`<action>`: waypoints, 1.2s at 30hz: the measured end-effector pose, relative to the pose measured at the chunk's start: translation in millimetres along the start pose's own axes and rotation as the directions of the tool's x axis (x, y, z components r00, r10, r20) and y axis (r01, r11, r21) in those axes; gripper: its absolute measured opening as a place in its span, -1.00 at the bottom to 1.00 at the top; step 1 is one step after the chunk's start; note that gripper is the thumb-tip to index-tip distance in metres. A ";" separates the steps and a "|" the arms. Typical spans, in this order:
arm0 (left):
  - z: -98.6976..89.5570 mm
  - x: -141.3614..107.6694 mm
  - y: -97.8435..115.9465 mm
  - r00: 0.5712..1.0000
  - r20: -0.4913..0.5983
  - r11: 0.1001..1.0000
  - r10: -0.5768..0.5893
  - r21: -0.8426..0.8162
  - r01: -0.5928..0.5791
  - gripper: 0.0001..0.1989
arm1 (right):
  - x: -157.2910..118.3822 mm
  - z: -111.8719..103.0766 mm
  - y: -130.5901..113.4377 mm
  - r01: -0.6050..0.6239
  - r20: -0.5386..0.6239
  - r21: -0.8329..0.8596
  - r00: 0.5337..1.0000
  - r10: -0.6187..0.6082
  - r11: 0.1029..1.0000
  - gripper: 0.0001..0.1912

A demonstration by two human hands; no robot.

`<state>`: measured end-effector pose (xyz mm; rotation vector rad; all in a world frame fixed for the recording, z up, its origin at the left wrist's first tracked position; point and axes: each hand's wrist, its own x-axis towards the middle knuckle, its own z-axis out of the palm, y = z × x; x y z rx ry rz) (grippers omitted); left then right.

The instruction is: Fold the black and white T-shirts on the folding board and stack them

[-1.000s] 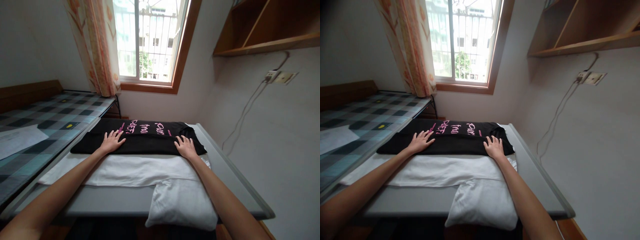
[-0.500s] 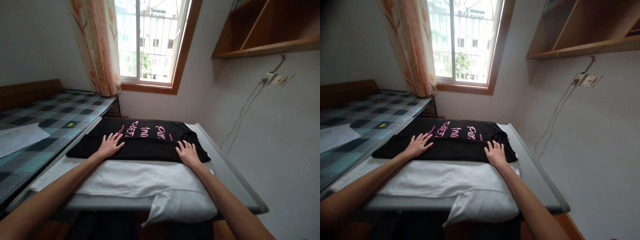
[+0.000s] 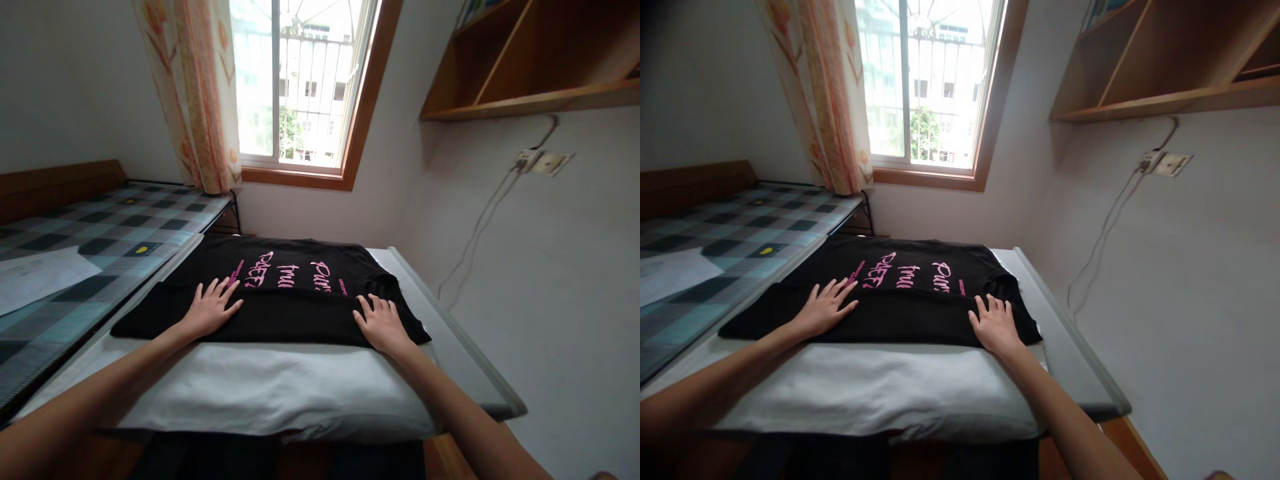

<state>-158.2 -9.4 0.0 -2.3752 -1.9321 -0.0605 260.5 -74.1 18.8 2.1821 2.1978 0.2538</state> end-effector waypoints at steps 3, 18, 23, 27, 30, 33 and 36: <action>-1.8 -7.4 -1.7 1.000 0.024 1.000 0.001 -0.006 -0.001 -0.34 | -7.6 -3.7 0.2 0.011 0.003 -0.012 1.000 -0.011 1.000 -0.41; -23.2 88.1 57.9 0.995 -0.010 0.972 0.095 -0.214 -0.095 -0.39 | 61.5 -61.7 16.2 0.124 0.390 0.092 0.908 -0.151 0.988 -0.37; -5.9 122.6 63.6 0.970 -0.172 0.966 0.173 -0.165 -0.201 -0.51 | 122.4 -64.4 24.8 0.064 0.395 0.168 0.910 -0.127 0.984 -0.47; 2.8 125.0 59.7 0.964 -0.223 0.957 0.144 -0.214 -0.193 -0.57 | 169.1 -53.1 35.5 0.002 0.250 0.147 0.967 -0.039 0.989 -0.62; 3.2 123.2 58.5 0.963 -0.230 0.949 0.143 -0.245 -0.200 -0.58 | 201.6 -42.9 41.0 -0.029 0.174 0.191 0.985 -0.005 0.981 -0.65; 2.1 122.8 58.8 0.962 -0.232 0.943 0.144 -0.263 -0.205 -0.57 | 226.5 -28.5 39.3 -0.118 0.142 0.203 0.986 0.090 0.972 -0.58; 1.8 123.0 59.4 0.966 -0.223 0.943 0.132 -0.273 -0.192 -0.58 | 241.7 -11.1 32.7 -0.237 0.135 0.196 0.968 0.213 0.952 -0.40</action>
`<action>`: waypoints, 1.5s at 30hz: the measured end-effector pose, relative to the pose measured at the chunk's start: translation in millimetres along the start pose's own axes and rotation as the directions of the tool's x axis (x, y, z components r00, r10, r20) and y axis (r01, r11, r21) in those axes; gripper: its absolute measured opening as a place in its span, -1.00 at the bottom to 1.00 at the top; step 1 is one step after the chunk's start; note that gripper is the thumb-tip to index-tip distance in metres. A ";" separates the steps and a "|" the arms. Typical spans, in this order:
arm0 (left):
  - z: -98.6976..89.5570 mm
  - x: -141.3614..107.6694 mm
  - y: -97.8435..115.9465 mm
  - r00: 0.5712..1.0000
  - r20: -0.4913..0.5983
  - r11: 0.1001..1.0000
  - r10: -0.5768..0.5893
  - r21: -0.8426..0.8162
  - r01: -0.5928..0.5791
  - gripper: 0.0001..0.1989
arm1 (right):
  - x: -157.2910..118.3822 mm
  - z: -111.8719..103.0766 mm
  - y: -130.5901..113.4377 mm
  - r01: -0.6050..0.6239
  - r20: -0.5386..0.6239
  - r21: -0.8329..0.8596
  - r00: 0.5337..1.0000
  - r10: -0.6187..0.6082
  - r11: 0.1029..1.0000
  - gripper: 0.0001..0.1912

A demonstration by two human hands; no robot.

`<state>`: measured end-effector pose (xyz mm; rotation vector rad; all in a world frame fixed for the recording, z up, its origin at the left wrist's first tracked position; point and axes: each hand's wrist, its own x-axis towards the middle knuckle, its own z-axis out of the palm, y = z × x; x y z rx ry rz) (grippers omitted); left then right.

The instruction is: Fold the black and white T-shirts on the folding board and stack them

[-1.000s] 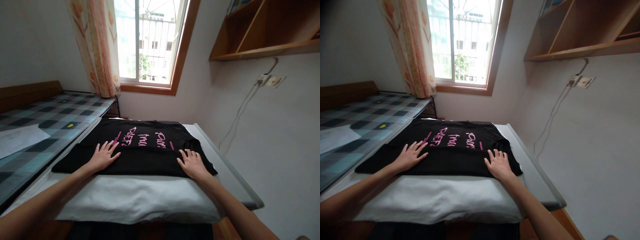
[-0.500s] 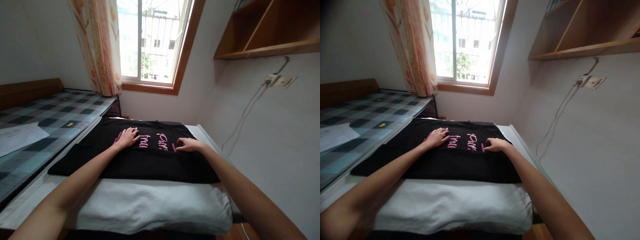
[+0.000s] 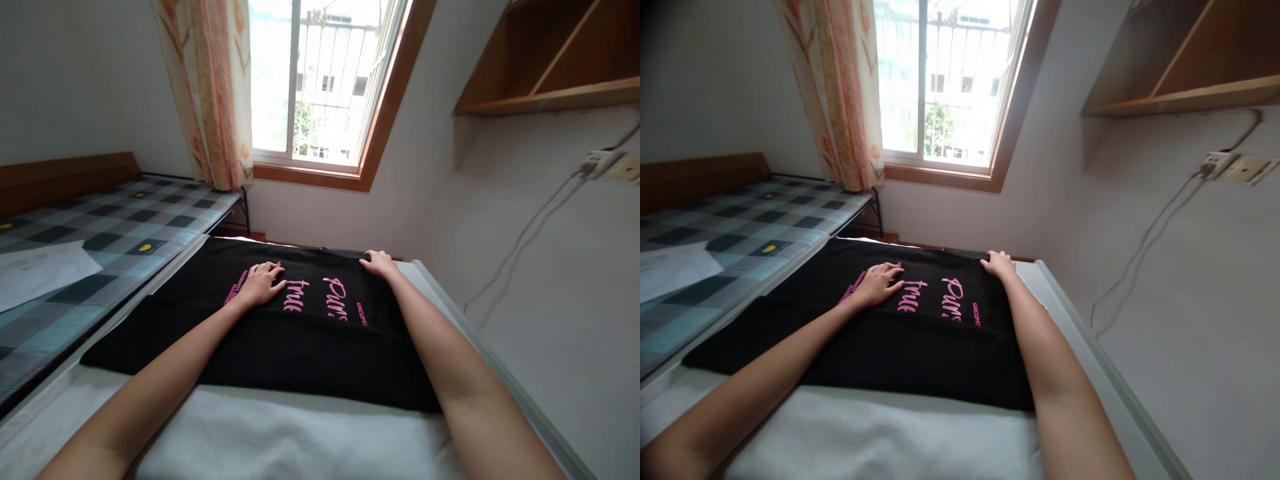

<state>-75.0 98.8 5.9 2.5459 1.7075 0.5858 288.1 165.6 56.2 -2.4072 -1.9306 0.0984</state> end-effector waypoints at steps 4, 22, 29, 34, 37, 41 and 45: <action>1.4 -0.4 1.1 1.000 -0.003 1.000 -0.001 0.002 0.001 -0.58 | 15.7 17.1 -3.7 -0.074 -0.032 0.050 0.997 0.075 0.996 -0.24; -0.3 -2.5 7.2 1.000 -0.001 0.999 -0.011 0.036 0.011 -0.59 | 44.9 19.9 11.3 -0.112 -0.105 0.199 0.985 0.134 0.974 -0.60; -1.1 -3.2 7.7 1.000 -0.002 1.000 -0.015 0.027 0.015 -0.59 | 42.2 25.8 5.3 -0.094 -0.146 0.137 0.983 0.114 0.986 -0.65; -1.4 -3.1 7.3 1.000 -0.003 0.999 -0.015 0.035 0.015 -0.57 | 46.5 22.7 2.5 -0.168 -0.163 0.220 0.965 0.206 0.961 -0.65; -1.0 -2.5 7.2 1.000 -0.001 0.999 -0.028 0.027 0.028 -0.57 | 49.5 16.9 1.4 -0.214 -0.176 0.377 0.939 0.296 0.901 -0.65; -0.7 -2.0 6.9 0.999 0.003 0.999 -0.038 0.010 0.038 -0.58 | 52.3 8.6 0.7 -0.203 -0.203 0.457 0.924 0.323 0.866 -0.68; 0.0 -1.8 6.0 0.999 -0.002 0.999 -0.033 0.013 0.033 -0.57 | 50.0 2.4 -1.5 -0.207 -0.155 0.427 0.942 0.297 0.880 -0.67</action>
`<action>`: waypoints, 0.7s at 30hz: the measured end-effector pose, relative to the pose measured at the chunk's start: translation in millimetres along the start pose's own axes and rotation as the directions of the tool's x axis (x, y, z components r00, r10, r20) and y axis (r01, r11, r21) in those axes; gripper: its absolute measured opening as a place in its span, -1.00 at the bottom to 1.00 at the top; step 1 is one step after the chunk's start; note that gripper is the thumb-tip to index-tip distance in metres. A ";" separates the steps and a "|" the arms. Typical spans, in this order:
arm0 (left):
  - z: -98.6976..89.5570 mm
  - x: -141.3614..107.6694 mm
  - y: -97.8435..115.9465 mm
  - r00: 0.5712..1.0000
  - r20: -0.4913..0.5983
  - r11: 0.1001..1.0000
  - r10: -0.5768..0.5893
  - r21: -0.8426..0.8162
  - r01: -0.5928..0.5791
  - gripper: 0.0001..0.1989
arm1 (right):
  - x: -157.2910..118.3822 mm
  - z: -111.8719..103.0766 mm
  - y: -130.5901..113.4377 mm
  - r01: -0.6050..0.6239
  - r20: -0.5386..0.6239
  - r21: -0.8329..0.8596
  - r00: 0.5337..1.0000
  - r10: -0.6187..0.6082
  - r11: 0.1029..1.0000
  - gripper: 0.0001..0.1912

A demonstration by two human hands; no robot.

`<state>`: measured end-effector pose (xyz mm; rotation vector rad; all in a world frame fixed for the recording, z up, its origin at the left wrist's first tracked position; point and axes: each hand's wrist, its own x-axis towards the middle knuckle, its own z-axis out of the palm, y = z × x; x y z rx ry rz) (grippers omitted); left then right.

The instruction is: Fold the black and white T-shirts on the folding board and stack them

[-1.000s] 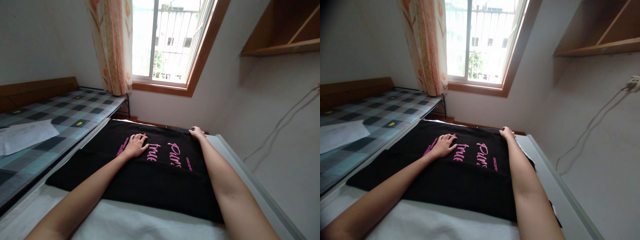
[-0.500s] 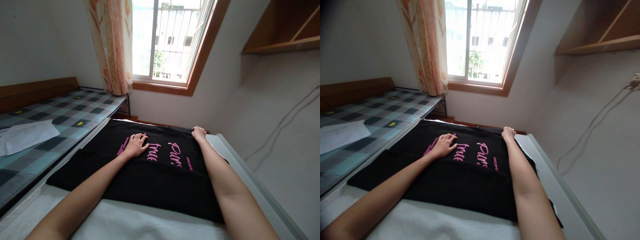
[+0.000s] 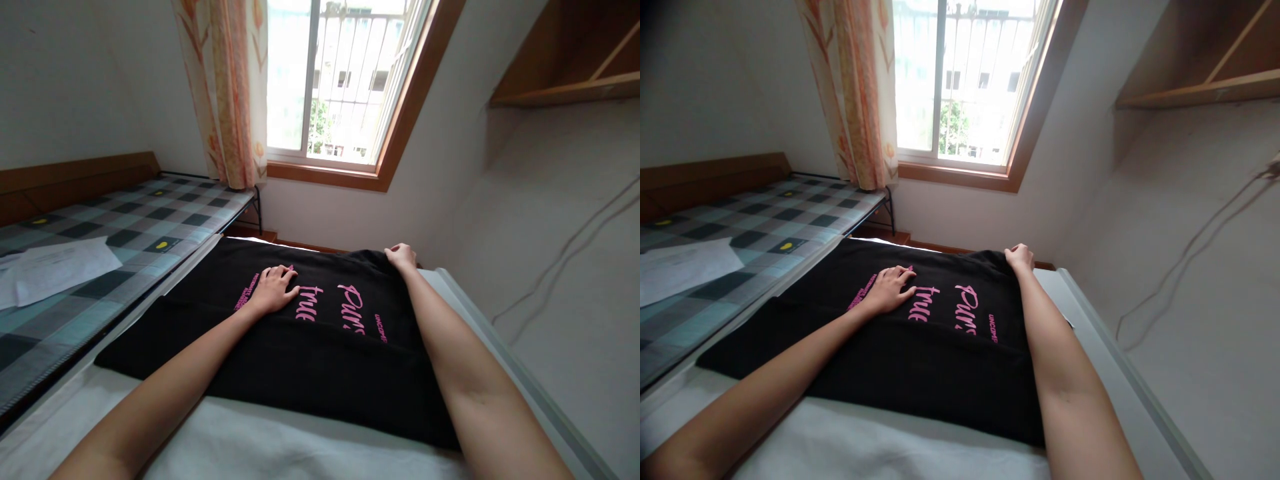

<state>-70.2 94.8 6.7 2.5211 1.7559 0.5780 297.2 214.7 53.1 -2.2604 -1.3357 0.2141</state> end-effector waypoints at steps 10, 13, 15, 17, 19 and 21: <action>0.7 0.1 -0.1 1.000 -0.008 1.000 0.010 0.012 -0.010 -0.57 | -11.9 -8.3 -16.0 -0.147 0.109 -0.213 0.979 0.173 0.966 -0.38; -0.2 -0.2 0.5 1.000 -0.005 1.000 0.005 0.014 -0.005 -0.58 | -10.4 -6.5 -12.6 -0.114 0.148 -0.227 0.978 0.150 0.967 -0.45; -0.5 -0.3 0.8 1.000 -0.003 1.000 0.003 0.017 -0.003 -0.57 | -10.2 -4.5 -9.8 -0.054 0.197 -0.252 0.975 0.106 0.966 -0.50; -0.3 -0.1 0.8 1.000 -0.001 1.000 0.000 0.015 0.000 -0.57 | -11.1 -2.6 -8.4 0.030 0.251 -0.297 0.967 0.047 0.954 -0.54; 0.1 0.1 0.7 1.000 0.002 1.000 -0.002 0.003 0.002 -0.57 | -13.3 -1.0 -8.9 0.096 0.259 -0.348 0.966 -0.003 0.933 -0.58; 0.2 0.3 0.6 1.000 0.004 1.000 -0.006 -0.014 0.006 -0.57 | -16.6 0.7 -10.8 0.108 0.220 -0.382 0.975 -0.023 0.918 -0.62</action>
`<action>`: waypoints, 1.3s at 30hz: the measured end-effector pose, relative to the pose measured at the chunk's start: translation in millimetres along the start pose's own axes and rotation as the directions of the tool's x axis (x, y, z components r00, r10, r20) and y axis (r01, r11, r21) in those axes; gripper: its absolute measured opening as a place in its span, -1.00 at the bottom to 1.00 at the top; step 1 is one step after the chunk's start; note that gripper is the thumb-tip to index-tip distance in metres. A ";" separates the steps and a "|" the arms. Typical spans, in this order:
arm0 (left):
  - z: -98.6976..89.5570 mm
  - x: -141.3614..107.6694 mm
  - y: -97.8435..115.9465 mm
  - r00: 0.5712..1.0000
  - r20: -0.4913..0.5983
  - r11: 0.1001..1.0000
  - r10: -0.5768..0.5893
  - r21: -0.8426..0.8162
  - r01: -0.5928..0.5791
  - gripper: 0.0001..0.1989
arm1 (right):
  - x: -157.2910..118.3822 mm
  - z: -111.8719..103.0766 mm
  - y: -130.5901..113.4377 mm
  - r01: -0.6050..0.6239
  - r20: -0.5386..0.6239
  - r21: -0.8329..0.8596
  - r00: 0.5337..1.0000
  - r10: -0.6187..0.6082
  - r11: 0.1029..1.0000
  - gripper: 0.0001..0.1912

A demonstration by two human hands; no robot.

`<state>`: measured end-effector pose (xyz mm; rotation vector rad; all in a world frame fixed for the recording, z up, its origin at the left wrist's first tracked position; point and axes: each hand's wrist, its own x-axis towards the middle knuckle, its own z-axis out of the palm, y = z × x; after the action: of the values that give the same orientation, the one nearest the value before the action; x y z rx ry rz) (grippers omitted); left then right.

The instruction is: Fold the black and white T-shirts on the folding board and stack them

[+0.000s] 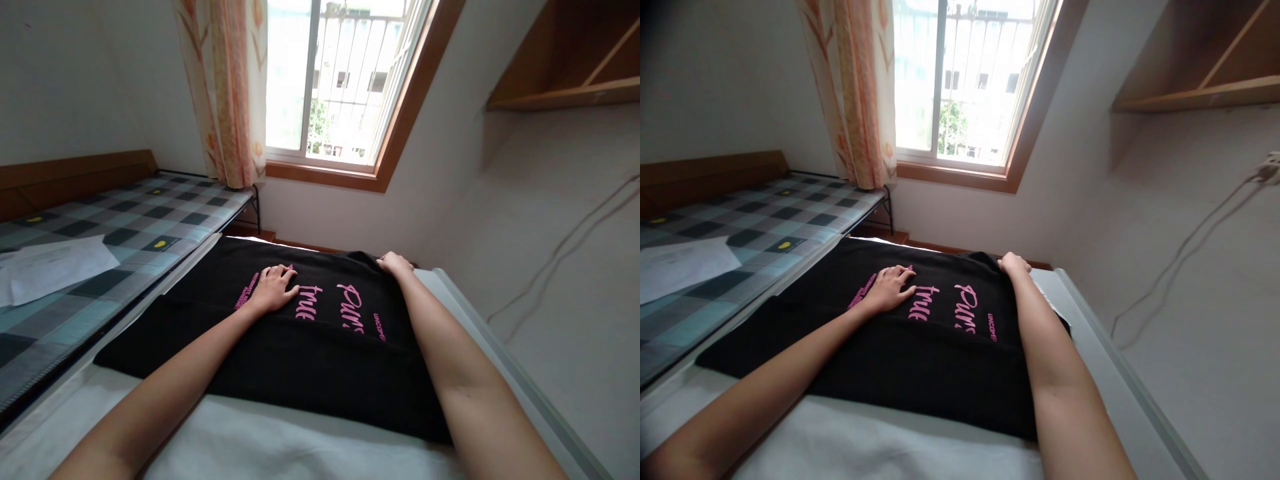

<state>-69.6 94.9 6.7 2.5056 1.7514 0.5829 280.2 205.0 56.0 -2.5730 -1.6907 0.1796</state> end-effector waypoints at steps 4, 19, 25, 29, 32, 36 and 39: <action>-0.9 -0.1 0.0 1.000 0.000 1.000 -0.001 -0.011 0.001 -0.58 | -7.4 2.8 -4.9 -0.007 -0.086 -0.029 0.996 0.005 1.000 -0.62; 0.2 0.0 0.2 1.000 -0.005 1.000 -0.006 -0.003 0.006 -0.59 | -5.1 -35.9 -18.1 0.150 -0.345 0.512 0.938 0.042 0.846 -0.64; 1.4 0.1 -1.1 1.000 -0.024 1.000 0.005 0.005 -0.005 -0.59 | -1.8 -33.0 -7.8 -0.019 -0.092 0.635 0.991 0.100 0.772 -0.57; 1.8 0.3 -1.6 1.000 -0.022 1.000 0.011 0.010 -0.010 -0.58 | -9.2 -27.5 6.9 -0.083 0.047 0.637 0.997 0.069 0.767 -0.64; 2.0 0.3 -1.8 1.000 -0.019 1.000 0.007 0.014 -0.007 -0.58 | -13.5 -22.1 13.7 -0.084 0.099 0.634 0.995 0.026 0.769 -0.73; 2.1 0.4 -2.0 1.000 -0.008 1.000 0.002 0.005 -0.002 -0.57 | -10.7 -21.7 8.3 0.009 0.005 0.639 1.000 -0.016 0.769 -0.68; 2.1 0.8 -2.0 1.000 -0.004 1.000 -0.005 0.011 0.005 -0.57 | -15.0 -31.2 -2.2 0.216 -0.215 0.717 0.973 -0.084 0.663 -0.51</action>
<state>-70.4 96.7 4.5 2.5088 1.7664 0.5796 276.2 192.6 88.2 -1.7755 -1.3607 0.5091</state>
